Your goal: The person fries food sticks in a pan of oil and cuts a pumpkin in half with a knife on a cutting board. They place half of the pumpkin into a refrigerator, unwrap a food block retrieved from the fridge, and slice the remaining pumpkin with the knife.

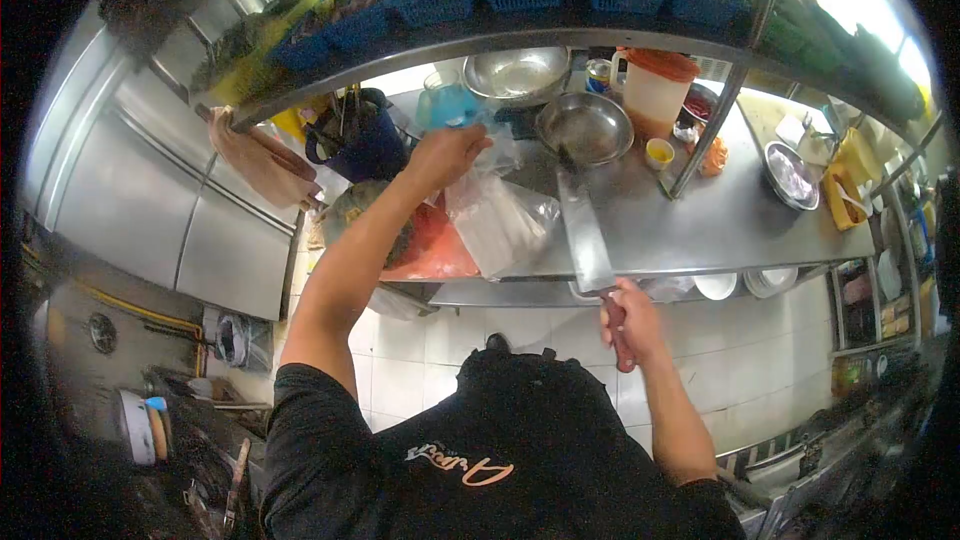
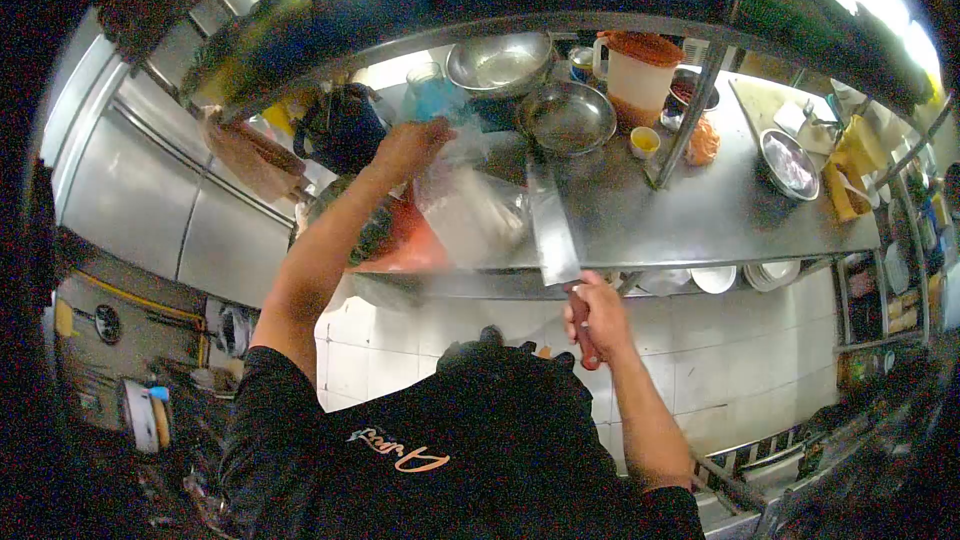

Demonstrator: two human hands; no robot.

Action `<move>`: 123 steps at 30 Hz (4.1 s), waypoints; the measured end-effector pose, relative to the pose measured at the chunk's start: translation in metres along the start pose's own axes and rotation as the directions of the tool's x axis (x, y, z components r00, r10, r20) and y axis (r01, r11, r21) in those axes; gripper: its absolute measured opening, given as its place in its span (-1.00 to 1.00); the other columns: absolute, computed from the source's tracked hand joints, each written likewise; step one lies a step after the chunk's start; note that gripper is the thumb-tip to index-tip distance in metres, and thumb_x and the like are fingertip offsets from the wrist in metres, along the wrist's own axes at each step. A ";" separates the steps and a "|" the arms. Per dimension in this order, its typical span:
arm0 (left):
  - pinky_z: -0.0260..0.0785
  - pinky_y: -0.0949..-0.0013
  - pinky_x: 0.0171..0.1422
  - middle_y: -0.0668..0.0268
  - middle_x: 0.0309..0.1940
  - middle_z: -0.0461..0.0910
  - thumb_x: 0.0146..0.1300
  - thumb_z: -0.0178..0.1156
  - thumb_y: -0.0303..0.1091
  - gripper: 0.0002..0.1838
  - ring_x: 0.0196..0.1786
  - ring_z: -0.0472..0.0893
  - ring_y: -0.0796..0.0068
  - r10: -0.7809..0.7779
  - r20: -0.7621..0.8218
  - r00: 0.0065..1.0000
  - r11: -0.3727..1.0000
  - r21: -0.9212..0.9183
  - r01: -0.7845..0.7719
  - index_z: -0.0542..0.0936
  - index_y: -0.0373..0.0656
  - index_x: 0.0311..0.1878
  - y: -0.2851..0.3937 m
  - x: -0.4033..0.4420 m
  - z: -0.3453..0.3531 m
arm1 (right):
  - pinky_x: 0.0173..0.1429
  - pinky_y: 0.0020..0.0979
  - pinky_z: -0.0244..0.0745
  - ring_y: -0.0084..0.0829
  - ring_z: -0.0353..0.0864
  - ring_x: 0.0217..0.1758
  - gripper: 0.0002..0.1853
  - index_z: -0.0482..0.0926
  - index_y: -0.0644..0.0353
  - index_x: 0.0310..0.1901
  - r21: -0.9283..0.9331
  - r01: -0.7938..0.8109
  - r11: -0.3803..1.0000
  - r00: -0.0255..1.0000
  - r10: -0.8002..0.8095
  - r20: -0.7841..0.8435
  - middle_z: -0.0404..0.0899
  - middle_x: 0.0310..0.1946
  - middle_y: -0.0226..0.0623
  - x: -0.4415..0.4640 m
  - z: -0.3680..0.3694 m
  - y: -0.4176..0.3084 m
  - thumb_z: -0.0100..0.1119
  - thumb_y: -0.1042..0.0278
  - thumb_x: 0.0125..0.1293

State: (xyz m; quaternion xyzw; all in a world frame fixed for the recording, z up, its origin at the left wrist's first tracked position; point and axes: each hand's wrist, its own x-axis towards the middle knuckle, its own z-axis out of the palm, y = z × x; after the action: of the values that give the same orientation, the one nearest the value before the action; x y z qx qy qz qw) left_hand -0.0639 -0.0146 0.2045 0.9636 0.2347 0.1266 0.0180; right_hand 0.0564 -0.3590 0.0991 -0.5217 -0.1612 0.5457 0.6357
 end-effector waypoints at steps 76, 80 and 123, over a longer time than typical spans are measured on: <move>0.39 0.09 0.05 -0.07 0.07 0.43 -0.20 0.34 0.08 -0.11 0.01 0.51 -0.08 -0.629 0.055 0.775 0.777 0.056 0.627 0.32 -0.26 0.19 -0.016 -0.062 0.176 | -0.07 -0.19 0.45 -0.13 0.50 -0.04 -0.46 0.37 0.22 0.16 -0.943 0.318 0.095 0.793 -0.572 0.210 0.50 -0.05 -0.08 0.137 -0.002 0.043 0.15 0.14 0.18; 0.39 0.13 0.05 -0.05 -0.02 0.50 -0.24 0.34 -0.05 -0.14 -0.01 0.54 0.01 -0.465 0.078 0.882 0.829 -0.312 0.464 0.34 -0.27 0.18 -0.053 -0.082 0.239 | 0.07 -0.22 0.37 -0.23 0.46 0.08 -0.33 0.24 0.23 0.26 -0.428 0.024 0.903 0.999 -0.039 -0.026 0.39 0.15 -0.13 0.168 0.046 0.057 0.03 -0.09 0.28; 0.13 0.08 0.29 -0.12 0.02 0.27 -0.01 0.07 -0.41 -0.45 0.14 0.28 -0.10 -0.814 -0.055 0.578 0.442 -0.705 0.555 0.27 -0.37 0.11 -0.473 -0.384 0.166 | 0.15 0.21 0.31 0.18 0.35 0.14 -0.12 0.01 0.15 0.34 0.307 -0.485 0.819 0.781 0.247 0.574 0.26 0.14 0.25 0.243 0.610 0.153 0.11 -0.10 0.05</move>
State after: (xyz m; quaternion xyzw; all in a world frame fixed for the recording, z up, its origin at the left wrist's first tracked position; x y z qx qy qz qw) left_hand -0.5626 0.2344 -0.0914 0.6674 0.5553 0.3645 0.3366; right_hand -0.4107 0.1266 0.1279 -0.2231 -0.0886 0.8011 0.5483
